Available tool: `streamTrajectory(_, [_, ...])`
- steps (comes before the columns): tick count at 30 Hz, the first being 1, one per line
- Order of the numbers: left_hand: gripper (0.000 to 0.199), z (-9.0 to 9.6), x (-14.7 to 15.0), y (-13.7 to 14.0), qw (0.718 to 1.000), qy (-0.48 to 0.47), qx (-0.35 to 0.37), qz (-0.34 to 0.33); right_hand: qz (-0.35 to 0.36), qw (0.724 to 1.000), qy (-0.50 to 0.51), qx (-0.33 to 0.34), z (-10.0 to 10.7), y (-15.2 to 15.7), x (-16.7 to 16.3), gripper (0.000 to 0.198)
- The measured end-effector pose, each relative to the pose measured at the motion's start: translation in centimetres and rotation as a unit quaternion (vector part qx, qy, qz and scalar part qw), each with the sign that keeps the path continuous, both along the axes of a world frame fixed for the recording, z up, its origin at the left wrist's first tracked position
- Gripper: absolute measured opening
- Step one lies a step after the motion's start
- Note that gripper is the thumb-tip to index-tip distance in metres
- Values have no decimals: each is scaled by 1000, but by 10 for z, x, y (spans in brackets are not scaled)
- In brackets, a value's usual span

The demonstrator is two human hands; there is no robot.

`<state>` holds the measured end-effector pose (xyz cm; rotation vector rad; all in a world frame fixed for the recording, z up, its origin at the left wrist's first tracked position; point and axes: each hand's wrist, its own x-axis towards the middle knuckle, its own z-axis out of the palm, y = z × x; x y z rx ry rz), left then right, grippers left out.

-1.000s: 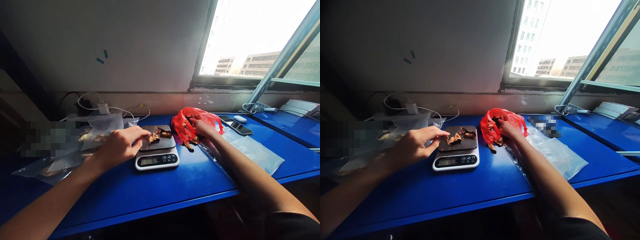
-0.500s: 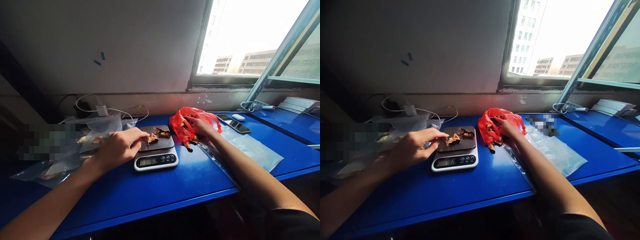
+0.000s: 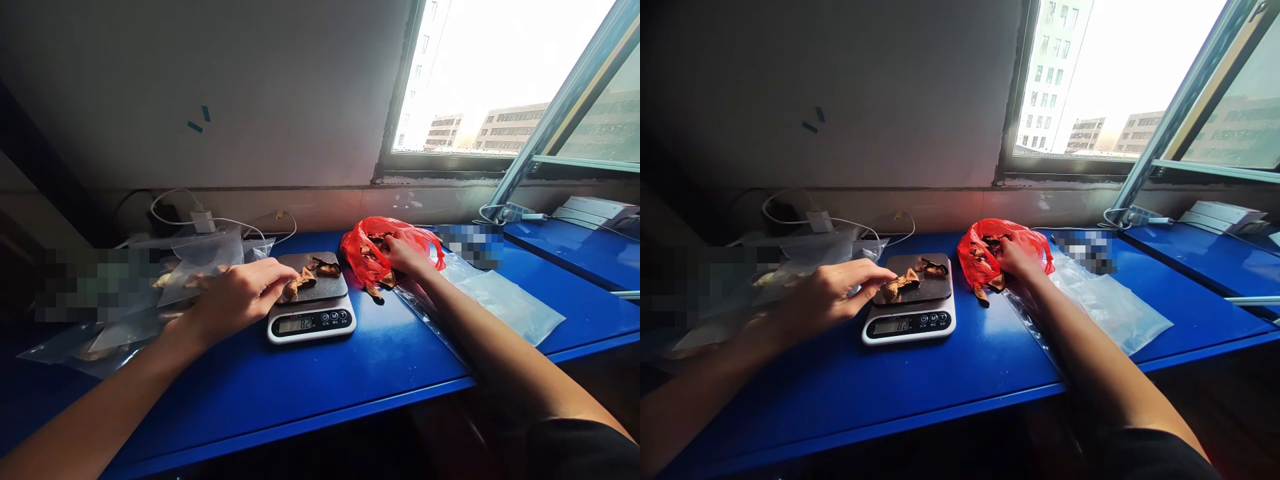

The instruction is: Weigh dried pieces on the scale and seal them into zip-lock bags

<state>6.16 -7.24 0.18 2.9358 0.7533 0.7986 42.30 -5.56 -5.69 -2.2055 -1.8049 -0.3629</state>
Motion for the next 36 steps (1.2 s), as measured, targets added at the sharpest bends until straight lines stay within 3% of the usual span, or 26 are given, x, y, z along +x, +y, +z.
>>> streamTrajectory(8, [23,2,2,-4,998,23,12,-57,32,996,44,74,-1,-1,1,25])
streamTrajectory(15, [22,0,2,-5,996,6,58,-65,76,977,100,170,22,-15,-15,25])
streamTrajectory(20, [30,-5,8,-9,992,51,77,-86,244,919,132,280,36,-48,-64,21])
streamTrajectory(25, [13,-10,14,-9,983,66,144,-94,372,884,120,258,36,-70,-103,22])
streamTrajectory(31, [11,-3,12,-13,976,-62,154,-139,386,871,105,286,37,-75,-104,26])
streamTrajectory(36, [13,-4,13,-13,976,-72,150,-140,349,879,87,313,42,-76,-97,30])
